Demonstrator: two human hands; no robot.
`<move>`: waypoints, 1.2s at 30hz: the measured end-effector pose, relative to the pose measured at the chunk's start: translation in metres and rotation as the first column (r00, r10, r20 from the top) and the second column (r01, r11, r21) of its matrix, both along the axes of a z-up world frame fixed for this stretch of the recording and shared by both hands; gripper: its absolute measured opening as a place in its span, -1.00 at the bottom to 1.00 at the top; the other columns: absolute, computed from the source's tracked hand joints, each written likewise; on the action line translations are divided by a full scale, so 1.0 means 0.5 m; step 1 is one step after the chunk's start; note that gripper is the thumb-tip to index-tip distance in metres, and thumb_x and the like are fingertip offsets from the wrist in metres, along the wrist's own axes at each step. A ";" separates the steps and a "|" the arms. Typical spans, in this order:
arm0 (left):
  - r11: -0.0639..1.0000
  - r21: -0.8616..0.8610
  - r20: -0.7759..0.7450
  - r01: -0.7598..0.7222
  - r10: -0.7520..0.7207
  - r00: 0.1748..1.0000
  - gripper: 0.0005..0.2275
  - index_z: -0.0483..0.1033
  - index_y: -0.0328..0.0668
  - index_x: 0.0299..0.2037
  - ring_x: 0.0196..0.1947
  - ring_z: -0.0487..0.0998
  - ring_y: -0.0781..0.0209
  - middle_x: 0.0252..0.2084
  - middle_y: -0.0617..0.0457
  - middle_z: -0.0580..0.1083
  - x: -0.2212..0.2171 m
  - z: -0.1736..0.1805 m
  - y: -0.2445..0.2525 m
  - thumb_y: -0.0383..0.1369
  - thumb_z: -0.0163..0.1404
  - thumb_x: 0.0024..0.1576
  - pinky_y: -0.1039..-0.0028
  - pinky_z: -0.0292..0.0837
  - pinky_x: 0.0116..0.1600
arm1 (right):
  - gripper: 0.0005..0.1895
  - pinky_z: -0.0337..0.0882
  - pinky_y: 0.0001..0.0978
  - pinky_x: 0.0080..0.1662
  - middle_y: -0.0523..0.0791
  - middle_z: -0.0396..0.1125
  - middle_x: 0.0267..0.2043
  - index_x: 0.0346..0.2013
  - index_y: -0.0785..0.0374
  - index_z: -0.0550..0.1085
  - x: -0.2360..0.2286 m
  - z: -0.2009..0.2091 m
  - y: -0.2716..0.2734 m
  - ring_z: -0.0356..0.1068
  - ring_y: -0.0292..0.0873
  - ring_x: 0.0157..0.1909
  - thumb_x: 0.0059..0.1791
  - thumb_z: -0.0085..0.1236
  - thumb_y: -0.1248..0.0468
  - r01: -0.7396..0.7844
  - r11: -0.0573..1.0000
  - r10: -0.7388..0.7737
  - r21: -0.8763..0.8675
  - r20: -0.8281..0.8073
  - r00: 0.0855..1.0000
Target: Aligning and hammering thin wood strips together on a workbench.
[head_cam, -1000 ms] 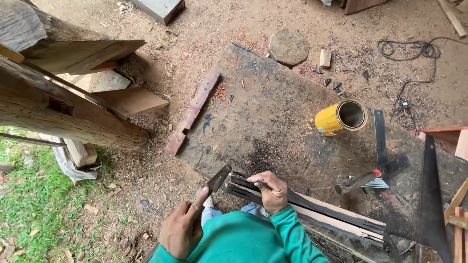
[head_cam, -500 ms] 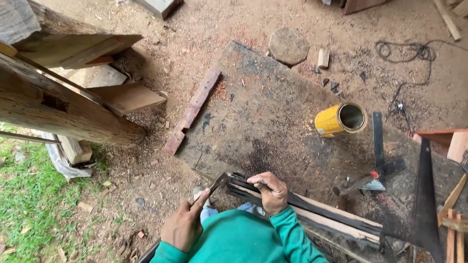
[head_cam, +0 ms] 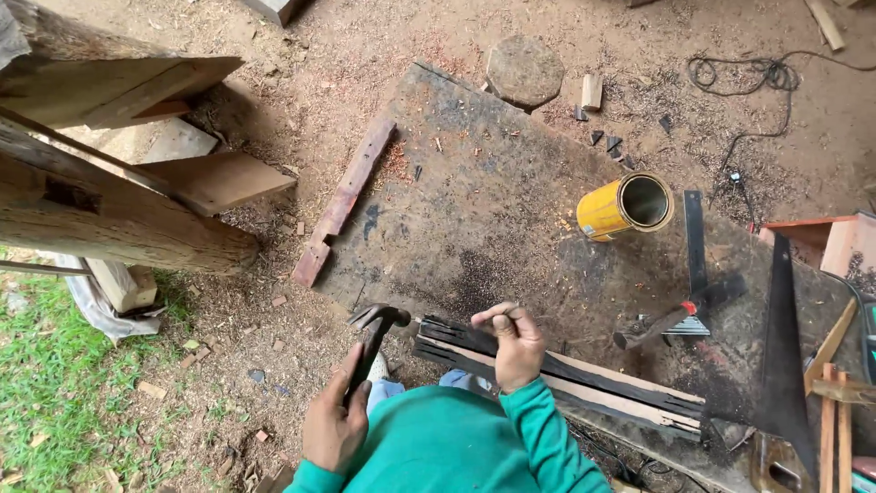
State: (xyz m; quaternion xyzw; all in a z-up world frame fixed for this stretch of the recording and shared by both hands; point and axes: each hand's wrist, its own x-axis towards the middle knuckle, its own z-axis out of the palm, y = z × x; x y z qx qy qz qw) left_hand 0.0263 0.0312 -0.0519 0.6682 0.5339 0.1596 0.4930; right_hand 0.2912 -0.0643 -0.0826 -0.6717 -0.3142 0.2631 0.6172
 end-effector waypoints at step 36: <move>0.052 0.756 -0.292 0.652 -0.865 0.408 -0.83 0.48 -0.21 -0.22 -0.14 0.49 0.05 -0.17 0.01 0.47 0.231 -0.130 0.212 -0.32 -0.02 0.07 0.31 0.45 -0.07 | -0.74 0.41 -0.09 -0.23 -0.05 0.35 -0.33 -0.36 0.20 0.52 0.028 0.054 0.030 0.41 0.07 -0.24 -0.03 0.22 0.06 0.026 0.872 0.362 -0.490 0.678 0.640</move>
